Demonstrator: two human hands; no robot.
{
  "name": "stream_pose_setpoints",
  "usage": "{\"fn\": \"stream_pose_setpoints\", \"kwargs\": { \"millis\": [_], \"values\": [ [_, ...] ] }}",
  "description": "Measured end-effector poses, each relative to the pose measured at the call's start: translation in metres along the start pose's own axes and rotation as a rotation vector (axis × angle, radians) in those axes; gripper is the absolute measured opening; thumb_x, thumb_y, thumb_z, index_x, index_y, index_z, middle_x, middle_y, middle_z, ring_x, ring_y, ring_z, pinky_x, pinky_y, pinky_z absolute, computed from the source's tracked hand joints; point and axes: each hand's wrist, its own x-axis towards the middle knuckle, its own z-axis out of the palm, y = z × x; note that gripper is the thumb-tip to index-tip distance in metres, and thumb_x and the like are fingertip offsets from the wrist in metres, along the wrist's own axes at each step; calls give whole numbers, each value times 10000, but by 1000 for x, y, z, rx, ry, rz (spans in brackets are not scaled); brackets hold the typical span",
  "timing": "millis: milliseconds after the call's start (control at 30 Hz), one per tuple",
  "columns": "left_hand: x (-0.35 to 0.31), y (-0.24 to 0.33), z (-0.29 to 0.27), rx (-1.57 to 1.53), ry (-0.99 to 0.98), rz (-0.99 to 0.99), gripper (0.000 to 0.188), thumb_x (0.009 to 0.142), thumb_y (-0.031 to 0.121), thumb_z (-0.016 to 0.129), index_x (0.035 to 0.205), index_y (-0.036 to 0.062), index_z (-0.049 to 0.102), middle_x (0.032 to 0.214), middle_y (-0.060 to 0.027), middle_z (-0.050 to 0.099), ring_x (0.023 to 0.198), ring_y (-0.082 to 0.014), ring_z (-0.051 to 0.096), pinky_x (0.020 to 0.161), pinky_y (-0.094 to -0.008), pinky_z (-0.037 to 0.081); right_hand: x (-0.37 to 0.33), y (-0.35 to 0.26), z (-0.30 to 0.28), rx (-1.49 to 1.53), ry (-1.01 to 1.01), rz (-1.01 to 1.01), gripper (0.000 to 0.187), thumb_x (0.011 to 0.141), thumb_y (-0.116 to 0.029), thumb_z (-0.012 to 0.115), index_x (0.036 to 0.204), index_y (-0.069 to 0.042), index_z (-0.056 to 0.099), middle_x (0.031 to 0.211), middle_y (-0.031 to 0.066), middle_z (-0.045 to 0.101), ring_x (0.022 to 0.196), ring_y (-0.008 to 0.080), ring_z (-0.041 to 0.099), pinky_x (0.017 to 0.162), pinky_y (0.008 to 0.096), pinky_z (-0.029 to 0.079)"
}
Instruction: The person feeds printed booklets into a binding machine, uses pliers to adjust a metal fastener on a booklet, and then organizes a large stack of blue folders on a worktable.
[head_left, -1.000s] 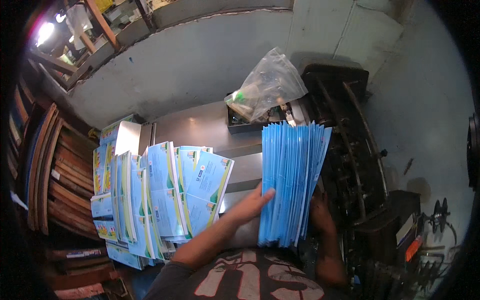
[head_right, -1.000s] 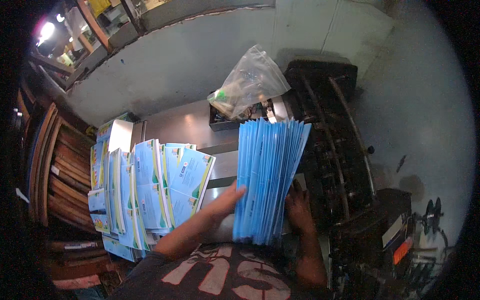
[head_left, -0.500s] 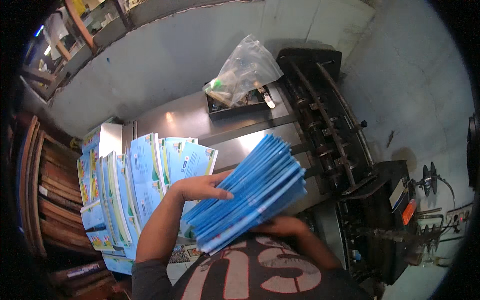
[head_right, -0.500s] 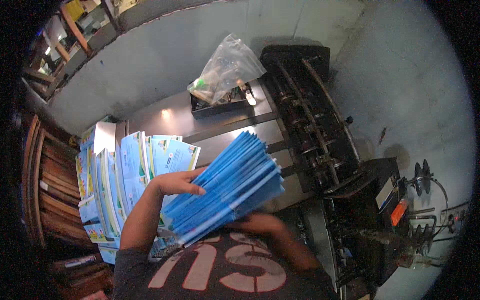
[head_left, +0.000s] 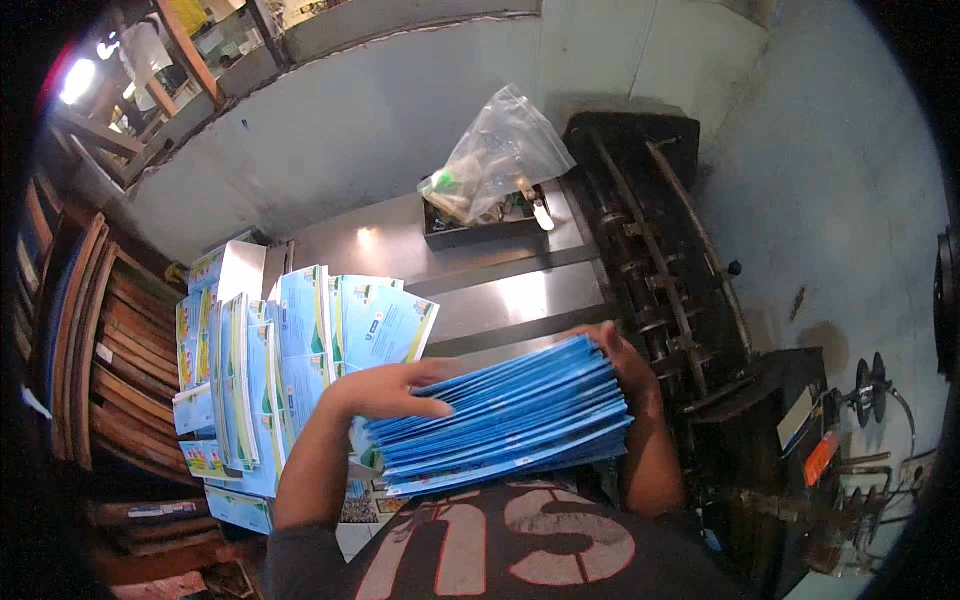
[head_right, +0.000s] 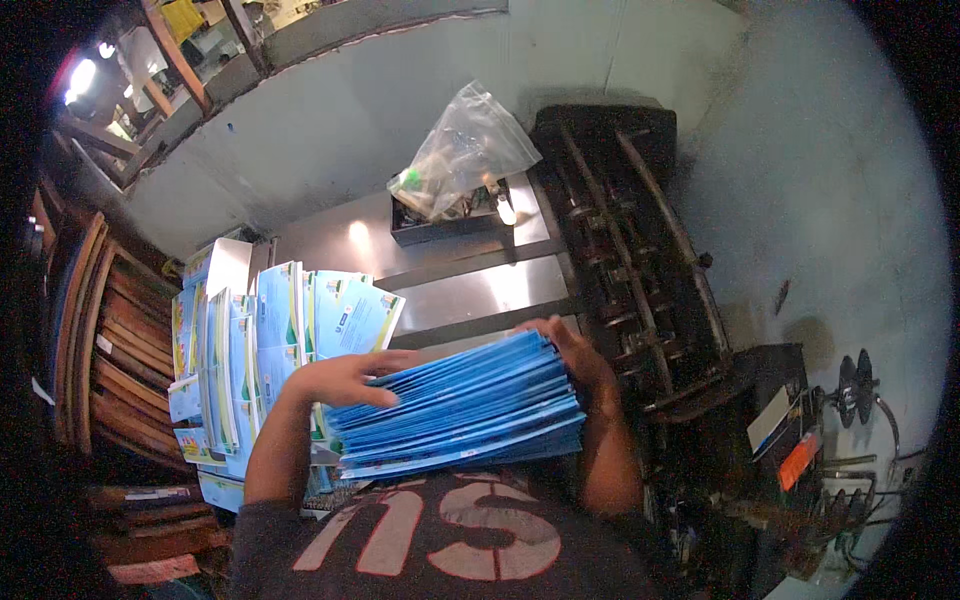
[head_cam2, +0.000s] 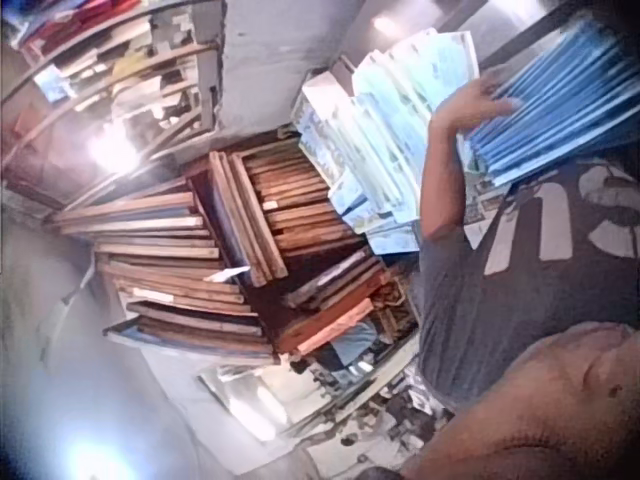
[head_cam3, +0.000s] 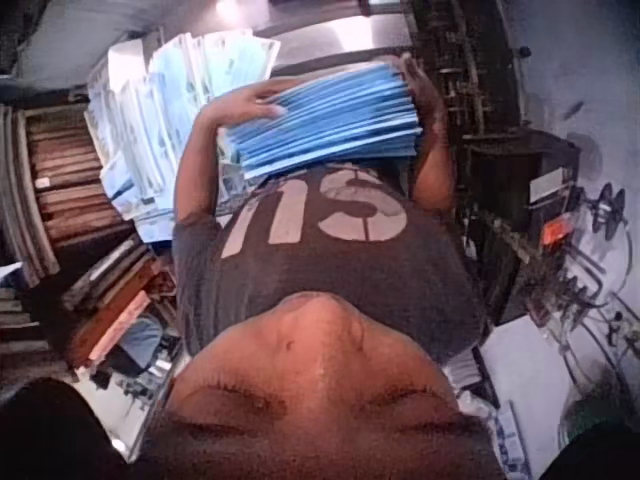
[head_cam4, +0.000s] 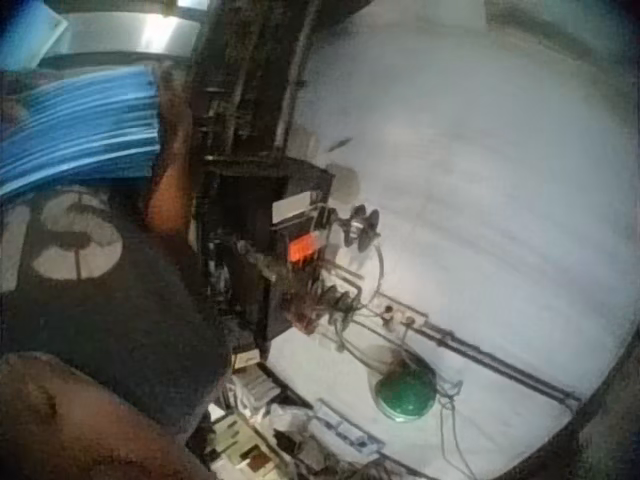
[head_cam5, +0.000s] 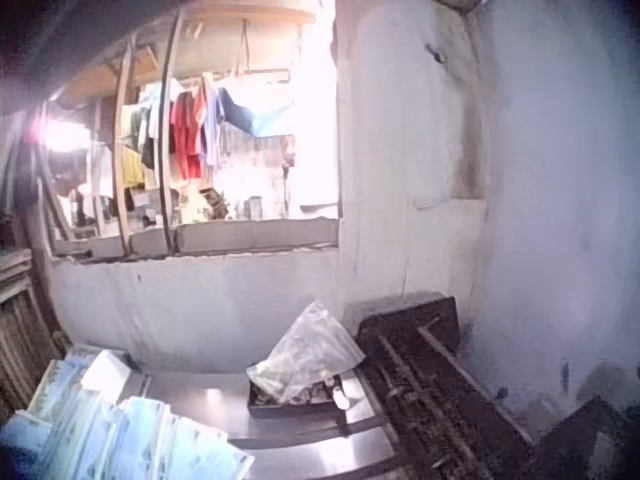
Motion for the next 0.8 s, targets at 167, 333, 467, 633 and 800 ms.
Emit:
{"fn": "stream_pose_setpoints", "kwargs": {
  "millis": [167, 333, 467, 633, 800],
  "values": [
    [-51, -140, 58, -1237, 491, 667, 656, 1000, 514, 335, 1449, 37, 326, 1280, -163, 578, 1182, -278, 554, 1061, -413, 366, -25, 41, 1, 145, 144, -222, 935, 856, -772, 285, 1371, -4, 418, 1266, 164, 543, 1131, 263, 541, 963, 437, 446],
    [-24, -68, 92, -955, 675, 538, 1147, 737, 882, 289, 1529, 111, -18, 1572, -135, 129, 1421, -324, 209, 1147, -435, 215, -39, 13, 29, 332, 130, -345, 1008, 819, -805, 292, 1514, -84, 177, 1531, 137, 266, 1366, 291, 326, 1123, 463, 274],
    [-11, -76, 79, -856, 687, 399, 1109, 759, 875, 220, 1531, 112, -6, 1570, -130, 140, 1413, -296, 241, 1136, -418, 237, -42, 15, 28, 267, 225, -239, 955, 842, -778, 252, 1510, -98, 215, 1543, 128, 256, 1390, 287, 296, 1145, 452, 227],
    [-6, -89, 90, -956, 685, 521, 1072, 788, 849, 211, 1531, 98, 29, 1577, -107, 136, 1424, -256, 218, 1148, -419, 222, -48, 57, 10, 174, 192, -293, 938, 852, -771, 175, 1511, -105, 225, 1552, 118, 242, 1407, 283, 261, 1157, 446, 183],
    [5, -99, 93, -995, 642, 524, 1088, 789, 846, 248, 1529, 83, 16, 1571, -109, 153, 1419, -252, 218, 1149, -425, 212, -53, 22, 37, 466, 245, -231, 914, 878, -747, 203, 1517, -93, 196, 1523, 117, 290, 1355, 279, 325, 1132, 449, 246]
  ]
}}
